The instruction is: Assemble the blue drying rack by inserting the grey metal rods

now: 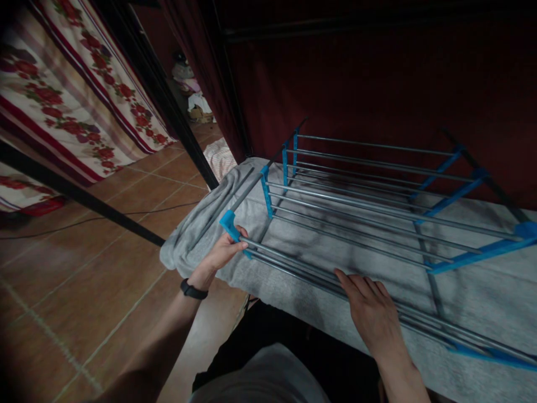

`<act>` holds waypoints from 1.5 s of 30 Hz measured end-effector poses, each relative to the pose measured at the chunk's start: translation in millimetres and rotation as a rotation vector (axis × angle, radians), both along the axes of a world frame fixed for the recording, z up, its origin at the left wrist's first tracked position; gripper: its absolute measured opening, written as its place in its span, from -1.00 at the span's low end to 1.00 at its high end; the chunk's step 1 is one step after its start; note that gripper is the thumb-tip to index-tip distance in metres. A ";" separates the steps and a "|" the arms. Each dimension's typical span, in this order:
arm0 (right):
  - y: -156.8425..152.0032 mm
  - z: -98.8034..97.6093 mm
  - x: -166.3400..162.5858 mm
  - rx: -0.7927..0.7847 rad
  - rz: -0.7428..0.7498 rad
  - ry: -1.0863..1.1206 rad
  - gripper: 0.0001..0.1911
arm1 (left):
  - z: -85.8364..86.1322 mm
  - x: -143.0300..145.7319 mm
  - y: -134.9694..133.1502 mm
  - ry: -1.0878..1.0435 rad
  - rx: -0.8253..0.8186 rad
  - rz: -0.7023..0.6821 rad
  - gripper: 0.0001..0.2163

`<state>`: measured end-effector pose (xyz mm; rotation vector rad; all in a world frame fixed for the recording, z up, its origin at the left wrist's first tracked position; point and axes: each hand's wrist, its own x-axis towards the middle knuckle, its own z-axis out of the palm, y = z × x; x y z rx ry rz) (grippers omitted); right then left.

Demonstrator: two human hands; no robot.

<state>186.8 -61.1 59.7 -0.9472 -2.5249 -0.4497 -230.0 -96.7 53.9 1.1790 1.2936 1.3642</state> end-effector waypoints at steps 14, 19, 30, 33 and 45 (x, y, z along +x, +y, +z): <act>1.6 1.6 1.7 -0.016 0.019 -0.035 -0.43 | -4.9 1.3 -0.3 -0.087 0.006 -0.005 -0.65; 4.1 2.3 2.1 -0.027 0.031 -0.044 -0.51 | -4.0 1.3 -1.1 -0.059 -0.007 0.011 -0.63; 4.9 4.3 -0.6 -0.036 0.044 -0.032 -0.59 | -1.5 -0.1 -2.0 -0.022 -0.009 -0.038 -0.65; 5.4 5.1 -0.5 -0.068 0.047 -0.036 -0.60 | 0.0 -0.2 -2.4 0.015 -0.006 -0.044 -0.66; 0.3 7.3 -0.2 0.010 -0.010 0.069 -0.69 | 1.3 0.6 -1.8 0.047 0.008 -0.038 -0.68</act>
